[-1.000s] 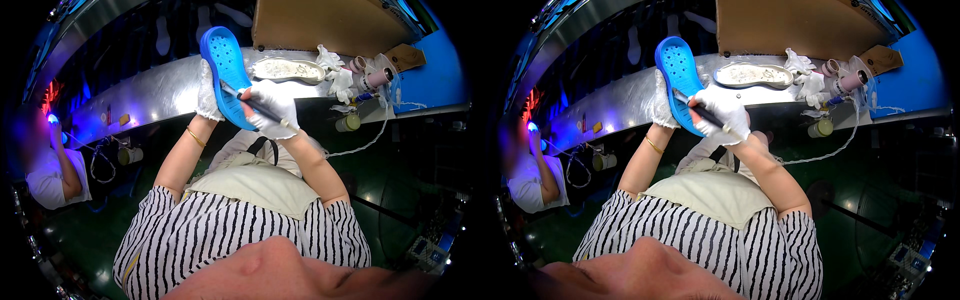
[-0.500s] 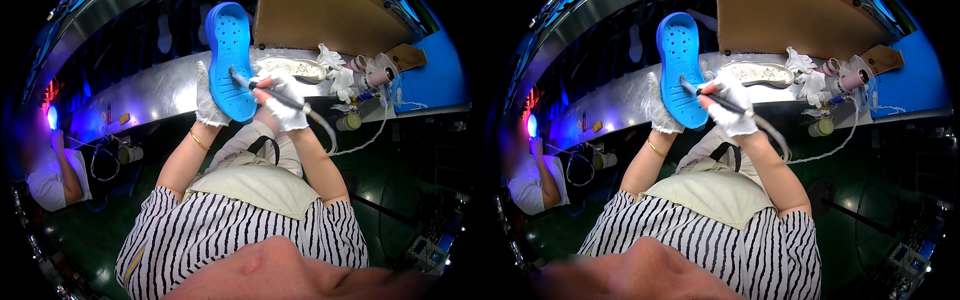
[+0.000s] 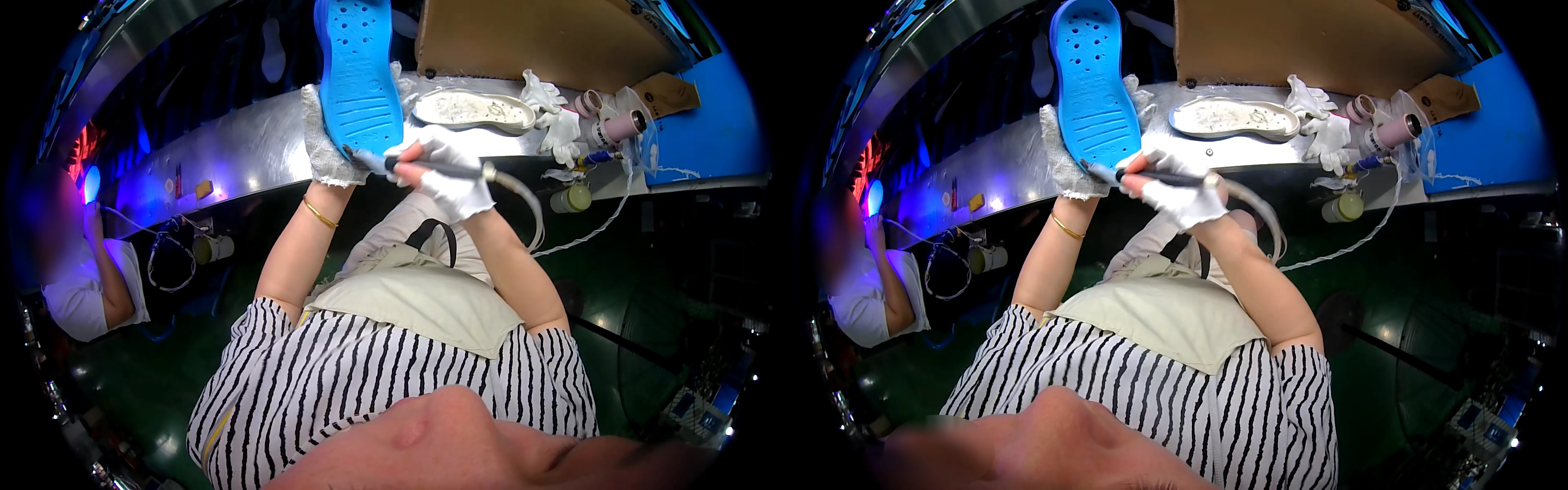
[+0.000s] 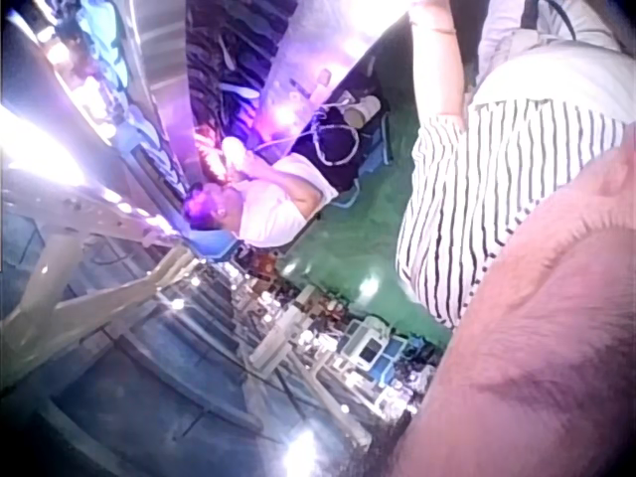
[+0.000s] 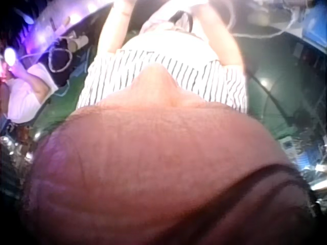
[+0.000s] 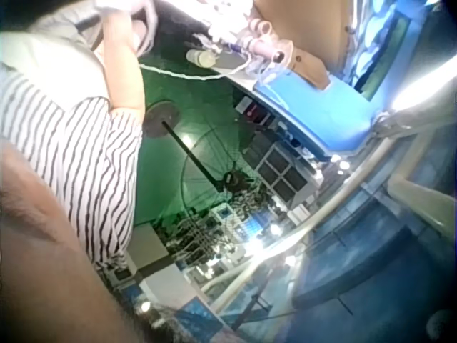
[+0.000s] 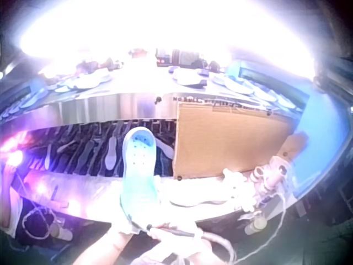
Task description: The person applies adhesive to the bottom of a blue shoe sole using a brush and handles a white shoe upper at a workstation.
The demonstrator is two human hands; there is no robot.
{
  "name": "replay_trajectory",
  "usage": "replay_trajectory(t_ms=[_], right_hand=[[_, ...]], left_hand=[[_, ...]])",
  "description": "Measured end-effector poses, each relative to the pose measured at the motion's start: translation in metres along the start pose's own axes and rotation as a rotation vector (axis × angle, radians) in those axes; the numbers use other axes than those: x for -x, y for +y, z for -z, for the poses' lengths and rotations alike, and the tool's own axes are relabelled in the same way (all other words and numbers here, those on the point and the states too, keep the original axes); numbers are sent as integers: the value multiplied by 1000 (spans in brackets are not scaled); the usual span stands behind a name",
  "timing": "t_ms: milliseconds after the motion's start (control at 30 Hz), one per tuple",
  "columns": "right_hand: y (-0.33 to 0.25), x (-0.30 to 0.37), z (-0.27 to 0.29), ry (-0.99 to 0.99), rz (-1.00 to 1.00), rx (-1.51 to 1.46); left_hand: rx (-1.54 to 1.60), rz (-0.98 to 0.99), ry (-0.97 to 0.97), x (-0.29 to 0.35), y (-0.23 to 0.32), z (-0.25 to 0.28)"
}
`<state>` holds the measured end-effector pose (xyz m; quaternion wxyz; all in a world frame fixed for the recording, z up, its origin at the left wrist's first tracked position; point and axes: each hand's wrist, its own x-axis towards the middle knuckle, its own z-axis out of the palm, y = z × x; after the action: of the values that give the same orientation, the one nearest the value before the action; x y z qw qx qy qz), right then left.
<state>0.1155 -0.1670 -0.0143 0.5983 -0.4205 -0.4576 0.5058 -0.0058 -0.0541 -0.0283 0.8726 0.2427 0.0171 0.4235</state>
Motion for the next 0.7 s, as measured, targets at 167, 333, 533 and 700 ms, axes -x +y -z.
replay_trajectory(t_ms=[167, 333, 533, 700], right_hand=[[4, 0, 6, 53, 178, 233], [2, -8, 14, -3, 99, 80], [-2, -6, 16, -51, 245, 398], [0, 9, 16, -142, 93, 306]], left_hand=[[13, 35, -14, -5, 5, 2], [57, 84, 6, -5, 12, 6], [-3, 152, 54, -15, 19, 7], [-71, 241, 35, -18, 28, 10]])
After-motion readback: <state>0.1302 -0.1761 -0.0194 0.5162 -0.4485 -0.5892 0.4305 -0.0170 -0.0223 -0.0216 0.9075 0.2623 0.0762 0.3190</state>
